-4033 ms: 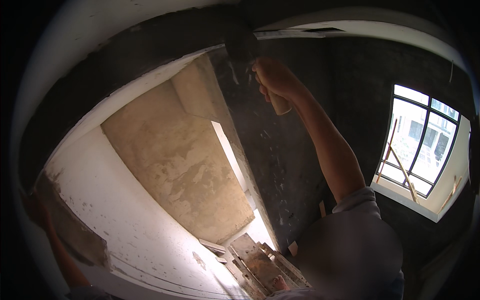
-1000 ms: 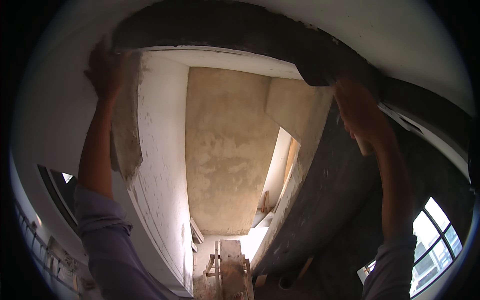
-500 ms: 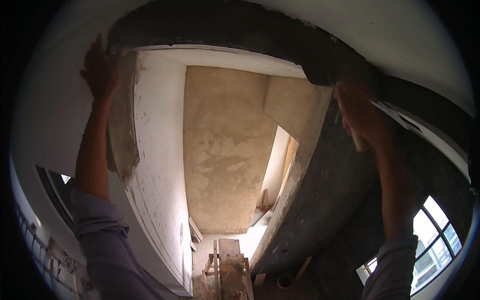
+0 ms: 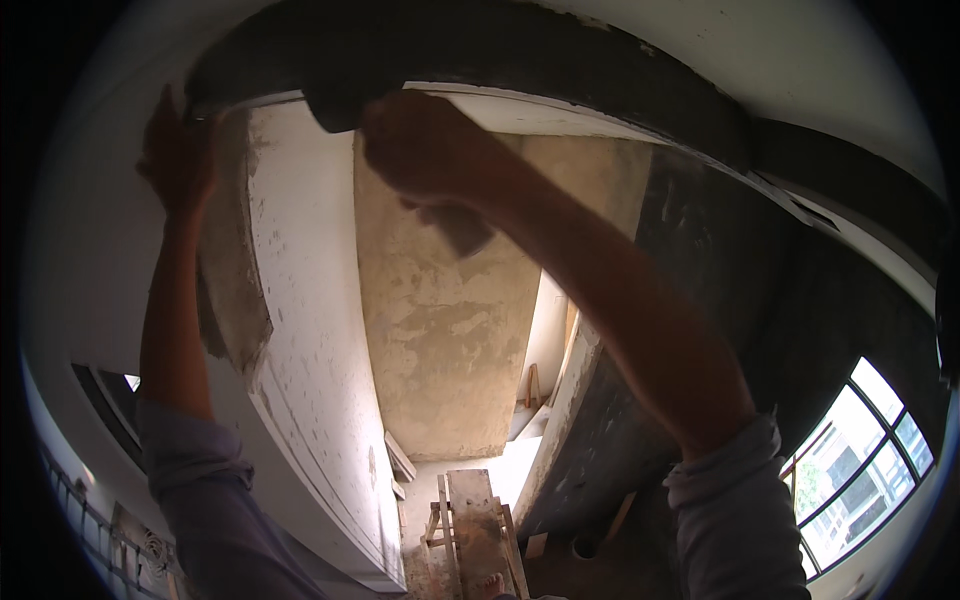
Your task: The person applies plaster to the upper edge of a doorway using a trowel while standing on a scaffold, periodically dipping the tool into a bucket of plaster to gather more material.
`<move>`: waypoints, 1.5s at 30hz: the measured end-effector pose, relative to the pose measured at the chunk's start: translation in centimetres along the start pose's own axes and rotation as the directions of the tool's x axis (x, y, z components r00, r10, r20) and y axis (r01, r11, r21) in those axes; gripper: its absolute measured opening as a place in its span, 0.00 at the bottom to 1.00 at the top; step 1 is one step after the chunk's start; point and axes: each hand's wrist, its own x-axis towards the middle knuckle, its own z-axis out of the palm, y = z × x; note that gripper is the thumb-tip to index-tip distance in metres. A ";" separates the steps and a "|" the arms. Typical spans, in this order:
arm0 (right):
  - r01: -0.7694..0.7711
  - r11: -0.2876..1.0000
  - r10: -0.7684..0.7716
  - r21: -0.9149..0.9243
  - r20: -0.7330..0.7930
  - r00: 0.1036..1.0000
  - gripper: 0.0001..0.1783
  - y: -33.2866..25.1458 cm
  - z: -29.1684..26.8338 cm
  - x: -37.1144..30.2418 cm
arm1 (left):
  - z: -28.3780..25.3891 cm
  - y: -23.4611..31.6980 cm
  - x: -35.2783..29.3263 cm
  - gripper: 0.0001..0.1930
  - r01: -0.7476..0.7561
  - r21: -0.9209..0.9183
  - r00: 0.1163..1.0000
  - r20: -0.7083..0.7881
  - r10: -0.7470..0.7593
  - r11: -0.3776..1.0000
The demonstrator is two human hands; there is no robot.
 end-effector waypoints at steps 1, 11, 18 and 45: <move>0.004 0.993 -0.005 -0.117 -0.005 1.000 0.10 0.7 -1.0 -0.5 | 0.4 -0.3 0.0 0.42 -0.008 0.014 1.000 -0.015 0.008 1.000; -0.580 0.805 0.586 0.121 -0.309 0.749 0.14 13.3 -10.4 -16.3 | 1.7 -1.7 -0.2 0.42 -0.061 0.019 0.997 -0.055 0.062 0.998; -0.441 0.569 0.786 0.694 -0.302 0.540 0.20 19.2 -8.7 -22.7 | 1.8 -2.8 -0.2 0.41 -0.072 -0.034 0.995 -0.064 0.070 0.997; -0.629 0.642 0.761 0.439 -0.270 0.590 0.20 17.8 -6.0 -22.7 | 1.6 -2.5 -0.5 0.40 -0.100 0.097 0.994 -0.033 0.103 0.990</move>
